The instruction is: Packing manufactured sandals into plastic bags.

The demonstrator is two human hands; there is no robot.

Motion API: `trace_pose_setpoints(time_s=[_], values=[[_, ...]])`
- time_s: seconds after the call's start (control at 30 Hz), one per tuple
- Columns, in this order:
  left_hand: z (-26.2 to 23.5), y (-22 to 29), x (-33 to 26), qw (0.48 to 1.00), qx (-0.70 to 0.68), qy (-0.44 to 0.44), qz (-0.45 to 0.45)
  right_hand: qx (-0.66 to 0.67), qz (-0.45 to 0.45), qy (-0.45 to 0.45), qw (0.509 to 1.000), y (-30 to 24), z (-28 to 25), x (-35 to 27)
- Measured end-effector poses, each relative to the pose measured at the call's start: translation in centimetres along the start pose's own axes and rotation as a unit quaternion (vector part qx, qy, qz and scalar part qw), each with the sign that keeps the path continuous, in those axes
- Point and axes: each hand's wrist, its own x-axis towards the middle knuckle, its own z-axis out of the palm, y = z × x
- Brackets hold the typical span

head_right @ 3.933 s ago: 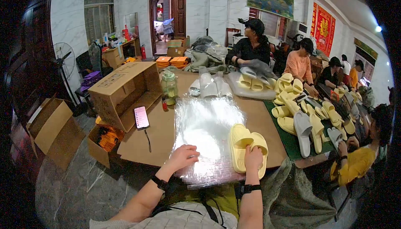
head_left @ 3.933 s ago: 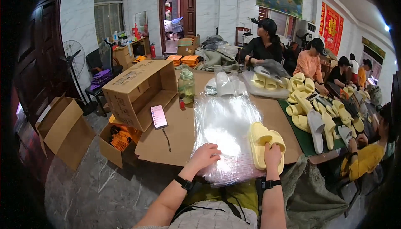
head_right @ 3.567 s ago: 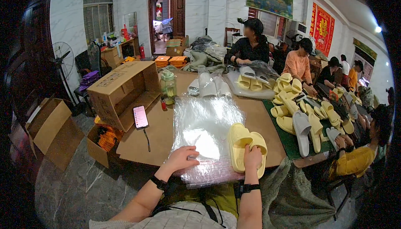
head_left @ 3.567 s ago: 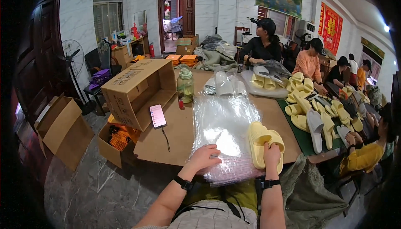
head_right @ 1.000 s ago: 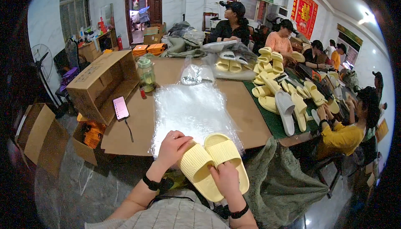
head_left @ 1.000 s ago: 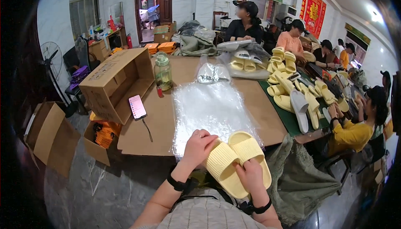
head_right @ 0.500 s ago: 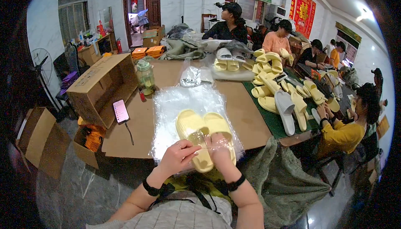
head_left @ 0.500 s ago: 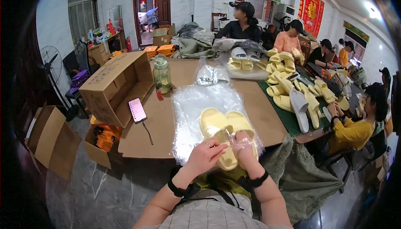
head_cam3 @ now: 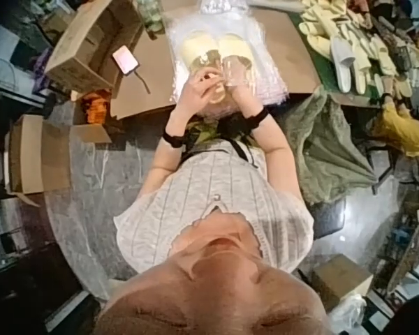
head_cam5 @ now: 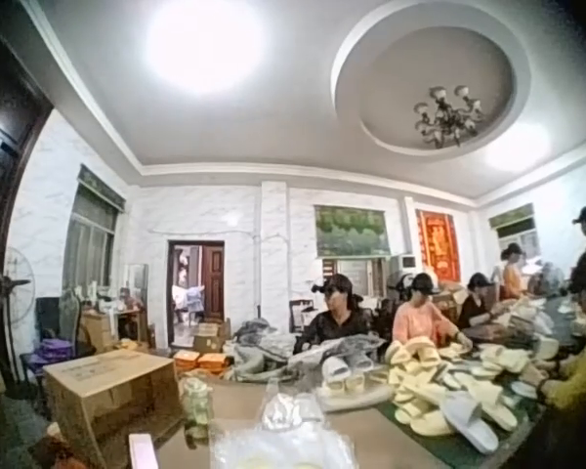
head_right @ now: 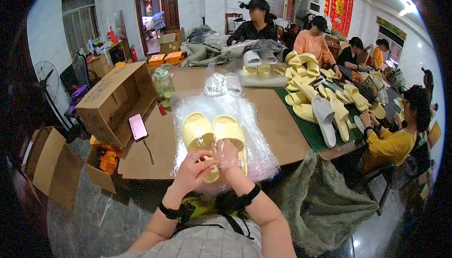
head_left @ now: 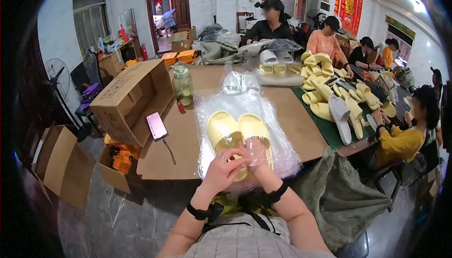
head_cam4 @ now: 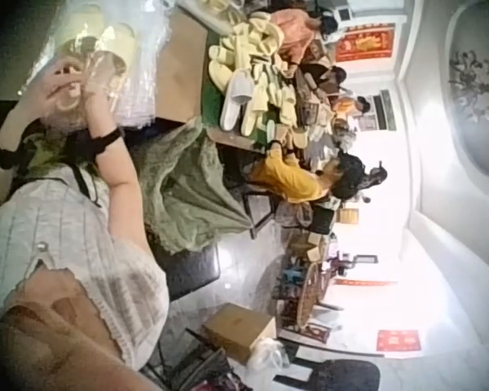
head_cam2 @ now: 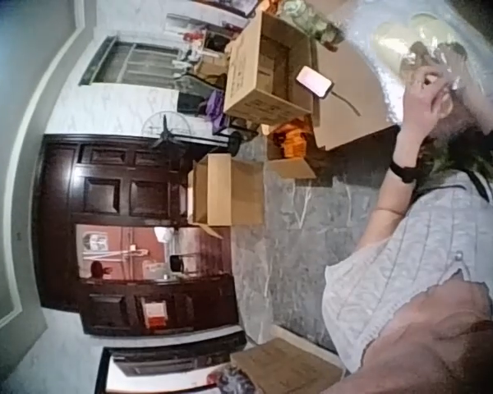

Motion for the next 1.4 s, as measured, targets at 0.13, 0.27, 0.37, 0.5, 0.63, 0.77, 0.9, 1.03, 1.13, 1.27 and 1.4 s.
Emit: trace_pose_setpoints(time_s=[0.13,0.27,0.37,0.5,0.63,0.77,0.9,1.03,1.13,1.27,1.4], values=[[0.7,0.9,-0.1,0.996,-0.070,-0.038,0.027,0.235,0.250,-0.014,0.939,0.9,-1.1,2.1],[0.6,1.9,0.2,0.993,-0.084,-0.069,0.046,0.122,0.189,0.118,0.967,4.8,6.7,3.8],[-0.1,1.4,-0.1,0.994,-0.055,-0.081,0.045,0.318,0.277,0.064,0.904,5.0,5.8,3.3],[-1.3,-2.0,-2.7,0.977,-0.115,0.037,-0.176,0.289,0.159,0.161,0.930,1.5,1.4,-2.3],[-1.9,-5.6,-3.8,0.922,-0.084,0.103,-0.363,0.428,0.135,-0.017,0.894,1.4,-5.7,-10.3],[-1.8,-7.2,-3.9,0.892,-0.061,-0.020,-0.447,0.617,0.303,0.080,0.723,4.7,-7.6,-15.4],[-0.7,-5.7,-3.4,0.893,-0.058,-0.095,-0.435,0.556,0.401,0.210,0.697,9.8,-5.5,-14.6],[-0.5,-6.4,-4.1,0.873,-0.148,-0.083,-0.457,0.616,0.460,0.020,0.639,10.9,-3.4,-12.9],[-0.2,-8.6,-5.3,0.892,-0.176,-0.056,-0.412,0.648,0.411,-0.058,0.639,11.0,-1.8,-13.4],[-1.1,-8.1,-5.3,0.869,-0.276,-0.011,-0.411,0.662,0.395,-0.067,0.634,11.8,-2.2,-13.7],[-1.2,-8.0,-5.1,0.850,-0.317,0.000,-0.421,0.694,0.413,-0.063,0.587,12.7,-2.7,-13.4]])
